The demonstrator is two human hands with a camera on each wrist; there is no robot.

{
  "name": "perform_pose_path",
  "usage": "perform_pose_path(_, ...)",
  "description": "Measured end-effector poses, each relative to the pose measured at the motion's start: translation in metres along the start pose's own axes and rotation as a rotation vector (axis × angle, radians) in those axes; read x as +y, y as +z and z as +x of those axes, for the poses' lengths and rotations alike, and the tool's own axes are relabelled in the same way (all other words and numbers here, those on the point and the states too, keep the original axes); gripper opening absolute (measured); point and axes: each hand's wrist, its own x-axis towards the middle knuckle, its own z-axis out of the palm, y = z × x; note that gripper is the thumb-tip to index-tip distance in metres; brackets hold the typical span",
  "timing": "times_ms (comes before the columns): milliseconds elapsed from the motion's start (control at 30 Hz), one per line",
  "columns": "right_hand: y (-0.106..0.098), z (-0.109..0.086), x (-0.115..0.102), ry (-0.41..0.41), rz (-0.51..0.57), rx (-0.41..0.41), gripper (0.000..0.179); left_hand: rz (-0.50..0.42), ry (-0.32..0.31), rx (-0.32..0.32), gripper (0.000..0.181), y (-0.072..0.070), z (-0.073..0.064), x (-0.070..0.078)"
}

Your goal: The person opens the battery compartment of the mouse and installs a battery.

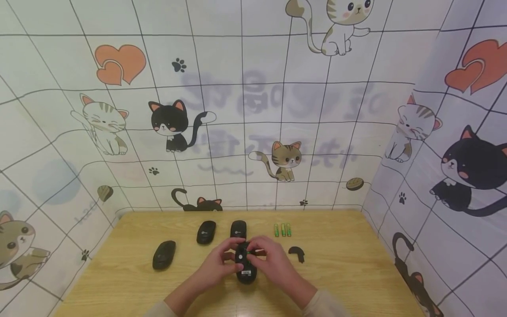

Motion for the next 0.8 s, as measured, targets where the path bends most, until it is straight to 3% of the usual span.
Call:
perform_pose_path(167, 0.0044, -0.0002, -0.0002, 0.058, 0.049, 0.034, 0.012, 0.012, 0.004, 0.006, 0.065, -0.0007, 0.0002, -0.0003)
perform_pose_path(800, 0.0096, -0.0005, -0.0011, 0.101, 0.080, 0.102, 0.017, 0.020, -0.002, -0.001, 0.066, -0.0021, 0.0012, 0.0009)
